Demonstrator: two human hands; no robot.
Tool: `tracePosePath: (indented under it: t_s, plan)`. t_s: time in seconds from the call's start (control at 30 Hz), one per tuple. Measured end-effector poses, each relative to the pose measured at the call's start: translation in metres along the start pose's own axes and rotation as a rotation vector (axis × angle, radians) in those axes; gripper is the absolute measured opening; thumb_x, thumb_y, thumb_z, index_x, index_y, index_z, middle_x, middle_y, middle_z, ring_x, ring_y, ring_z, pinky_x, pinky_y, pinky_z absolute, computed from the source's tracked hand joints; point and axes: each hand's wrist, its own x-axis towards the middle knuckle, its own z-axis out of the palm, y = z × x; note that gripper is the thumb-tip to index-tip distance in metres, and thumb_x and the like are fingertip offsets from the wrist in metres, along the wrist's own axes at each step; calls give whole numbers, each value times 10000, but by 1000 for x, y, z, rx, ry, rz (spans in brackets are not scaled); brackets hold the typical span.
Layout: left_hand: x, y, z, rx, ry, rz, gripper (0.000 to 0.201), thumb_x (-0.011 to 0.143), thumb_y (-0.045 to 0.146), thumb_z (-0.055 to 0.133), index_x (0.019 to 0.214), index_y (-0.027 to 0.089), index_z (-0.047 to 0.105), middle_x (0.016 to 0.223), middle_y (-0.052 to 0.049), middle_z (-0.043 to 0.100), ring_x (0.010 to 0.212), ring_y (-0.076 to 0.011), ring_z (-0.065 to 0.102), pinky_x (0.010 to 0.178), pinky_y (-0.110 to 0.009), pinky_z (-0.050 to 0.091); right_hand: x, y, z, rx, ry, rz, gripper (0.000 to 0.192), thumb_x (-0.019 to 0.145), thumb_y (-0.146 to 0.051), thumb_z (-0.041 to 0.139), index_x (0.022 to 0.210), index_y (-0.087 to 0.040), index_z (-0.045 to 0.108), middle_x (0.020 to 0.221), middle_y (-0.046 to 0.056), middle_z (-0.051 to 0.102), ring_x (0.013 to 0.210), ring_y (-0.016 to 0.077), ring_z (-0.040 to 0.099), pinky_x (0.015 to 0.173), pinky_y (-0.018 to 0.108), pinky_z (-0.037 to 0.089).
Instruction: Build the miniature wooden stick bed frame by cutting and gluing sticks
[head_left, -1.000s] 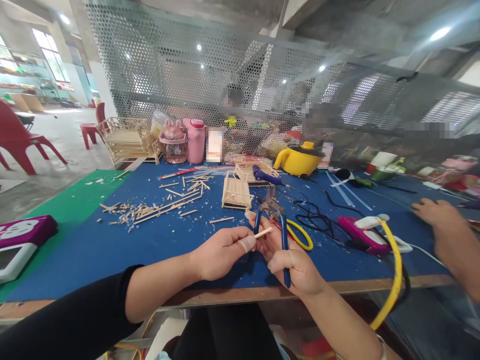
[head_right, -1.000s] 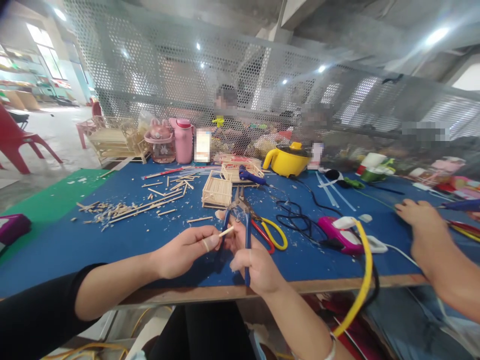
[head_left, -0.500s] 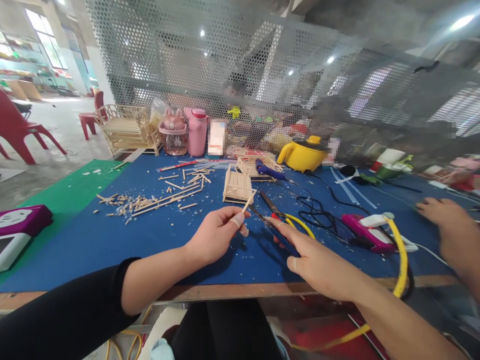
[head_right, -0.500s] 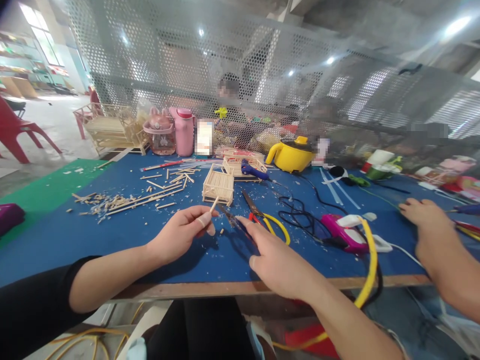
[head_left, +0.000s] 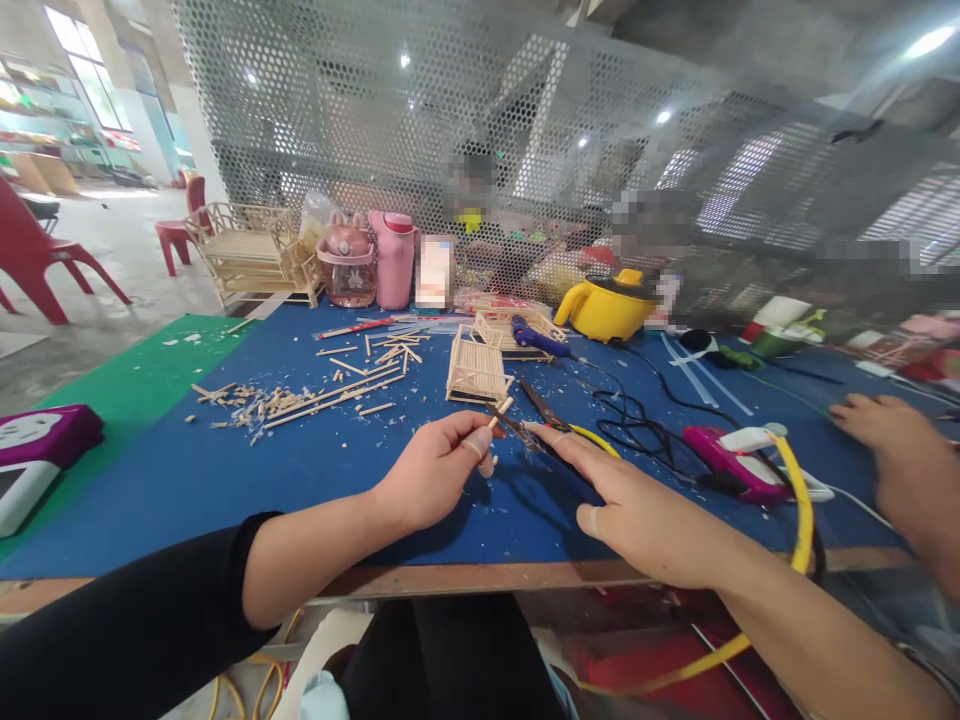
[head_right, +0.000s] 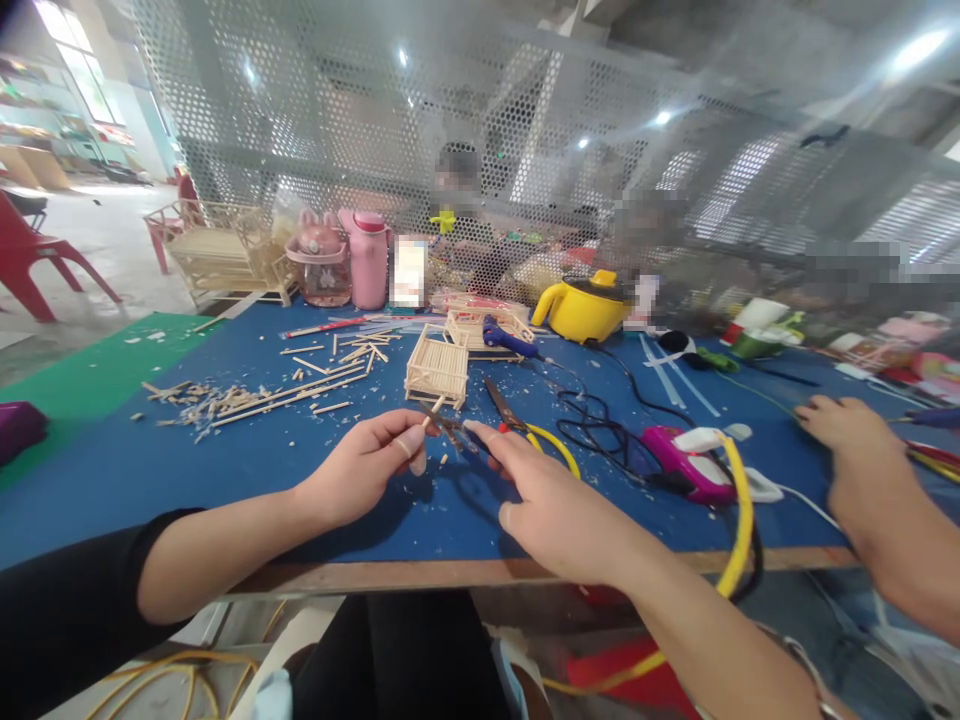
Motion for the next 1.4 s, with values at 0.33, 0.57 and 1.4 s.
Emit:
tracePosePath:
  t_s: [0.33, 0.57, 1.4]
  plan:
    - [2, -4, -1, -46, -29, 1, 225, 922, 339, 408, 900, 167, 552, 645, 40, 489, 599, -87, 403, 615, -229, 346, 1, 2, 1, 14, 46, -39, 797, 668, -123, 420, 1452, -190, 291, 1515, 59, 319, 1385, 244, 313, 1133, 476, 287]
    - [1, -3, 0, -37, -49, 25, 221, 925, 329, 407, 882, 166, 550, 648, 41, 482, 609, -87, 409, 630, -232, 347, -1, 3, -2, -25, 54, -20, 802, 662, -131, 435, 1446, -227, 299, 1515, 32, 317, 1390, 236, 303, 1142, 461, 270]
    - [-2, -3, 0, 43, -93, -1, 383, 925, 469, 348, 875, 160, 569, 560, 64, 345, 503, -83, 295, 487, -216, 265, 11, 9, 17, -204, 236, -111, 535, 764, -168, 462, 1297, -129, 493, 1306, 144, 568, 1197, 285, 542, 1004, 444, 442]
